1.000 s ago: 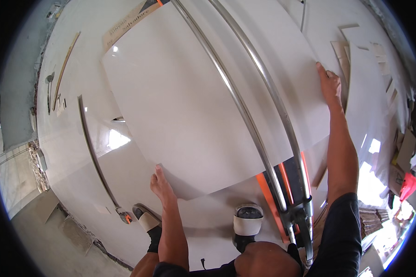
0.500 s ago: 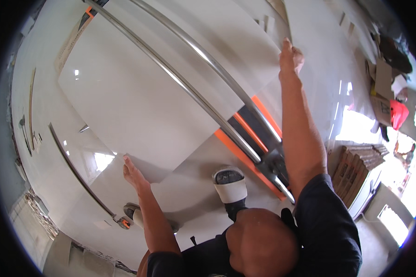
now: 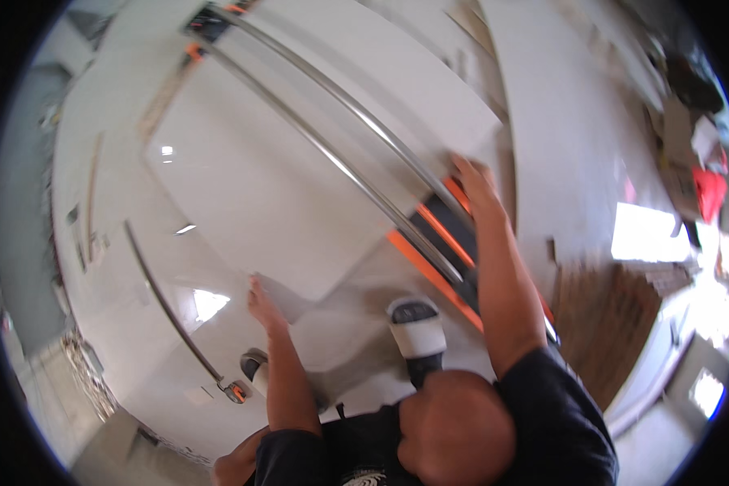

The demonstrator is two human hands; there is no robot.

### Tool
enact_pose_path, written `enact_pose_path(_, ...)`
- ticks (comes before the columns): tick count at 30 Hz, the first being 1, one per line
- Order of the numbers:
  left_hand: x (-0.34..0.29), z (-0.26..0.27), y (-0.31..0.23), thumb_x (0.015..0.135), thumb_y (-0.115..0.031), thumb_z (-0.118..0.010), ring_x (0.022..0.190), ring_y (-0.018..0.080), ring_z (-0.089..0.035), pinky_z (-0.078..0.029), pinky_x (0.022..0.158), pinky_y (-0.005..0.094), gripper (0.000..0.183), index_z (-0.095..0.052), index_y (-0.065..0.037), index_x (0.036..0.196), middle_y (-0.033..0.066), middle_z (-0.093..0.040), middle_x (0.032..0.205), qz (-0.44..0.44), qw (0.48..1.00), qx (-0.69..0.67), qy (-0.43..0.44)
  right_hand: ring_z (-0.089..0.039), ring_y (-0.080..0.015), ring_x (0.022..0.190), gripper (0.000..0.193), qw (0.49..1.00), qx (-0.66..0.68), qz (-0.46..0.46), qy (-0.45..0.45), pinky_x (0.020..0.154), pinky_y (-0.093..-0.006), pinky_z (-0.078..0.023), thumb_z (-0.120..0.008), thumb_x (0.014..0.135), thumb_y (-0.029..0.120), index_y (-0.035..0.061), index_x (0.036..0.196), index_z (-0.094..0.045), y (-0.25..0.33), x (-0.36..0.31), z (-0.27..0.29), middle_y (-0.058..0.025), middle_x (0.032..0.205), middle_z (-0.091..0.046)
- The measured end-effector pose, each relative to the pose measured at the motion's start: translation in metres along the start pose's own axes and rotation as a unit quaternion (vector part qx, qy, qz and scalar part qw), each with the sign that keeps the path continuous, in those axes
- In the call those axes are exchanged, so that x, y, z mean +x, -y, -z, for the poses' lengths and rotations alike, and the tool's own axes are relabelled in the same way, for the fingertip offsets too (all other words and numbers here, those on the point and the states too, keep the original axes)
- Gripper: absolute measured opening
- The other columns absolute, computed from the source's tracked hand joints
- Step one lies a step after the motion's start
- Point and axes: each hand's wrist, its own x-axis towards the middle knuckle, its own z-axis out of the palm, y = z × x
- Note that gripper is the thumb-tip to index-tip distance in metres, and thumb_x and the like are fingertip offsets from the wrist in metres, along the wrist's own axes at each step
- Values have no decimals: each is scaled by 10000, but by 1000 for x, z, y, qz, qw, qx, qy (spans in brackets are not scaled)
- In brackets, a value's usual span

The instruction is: The person measures floor gaps and tile pieces with a tape measure, marks dimensions, and uses a manual tile cutter to score and snap a large white tile. They handle loose tile fragments and reposition the tile on the cutter multiple times.

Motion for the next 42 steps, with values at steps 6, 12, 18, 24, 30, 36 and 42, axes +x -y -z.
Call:
enact_pose_path(6,30,1,-22,894,-491,-516,818,185,-492,-415,761,335,559,-577,63,944,97,-555,862,1,999,-29,-39,-592,-194,921,449,999,31,11,25,842,-296,-453,-637,850,300,-90,1069,-593,10,-12,3,-143,981,-627)
enact_pose_path(12,69,-8,-19,881,-483,-549,634,152,-360,-355,576,332,559,-430,18,663,36,-396,639,-34,995,92,-8,-565,-134,794,361,999,24,16,20,743,-271,-443,-617,857,310,-41,930,-654,-2,-5,4,-68,841,-634)
enact_pose_path(18,69,-9,-12,873,-476,-571,604,135,-332,-337,532,325,569,-389,1,624,16,-370,620,-58,998,31,1,-503,-64,614,296,996,-84,41,5,557,-207,-395,-619,875,313,17,859,-636,-12,6,9,1,716,-576)
enact_pose_path(24,64,-12,-17,874,-458,-586,615,131,-342,-347,544,322,536,-437,20,683,14,-390,647,-52,998,17,-9,-512,-86,669,371,999,-22,42,16,617,-246,-405,-607,856,332,-35,876,-662,-7,0,6,-32,733,-606)
enact_pose_path(30,62,-12,-18,887,-429,-581,629,129,-343,-344,549,313,509,-429,14,689,13,-381,659,-45,999,16,-10,-493,-73,620,337,998,-57,19,-1,569,-246,-399,-610,864,306,-27,885,-664,-7,0,8,-19,721,-602)
enact_pose_path(36,58,-13,-23,870,-464,-594,602,91,-280,-283,523,274,504,-341,-98,634,-41,-292,628,-51,998,37,-23,-463,-74,581,366,999,-3,24,24,538,-246,-377,-621,848,345,-16,880,-672,-4,-2,9,-13,684,-586)
enact_pose_path(42,62,-16,-25,871,-483,-584,585,82,-279,-267,504,267,504,-340,-111,634,-43,-293,621,-56,997,47,-20,-457,-53,595,289,993,-112,36,-2,538,-215,-345,-614,874,323,42,808,-621,3,-2,7,19,677,-548)
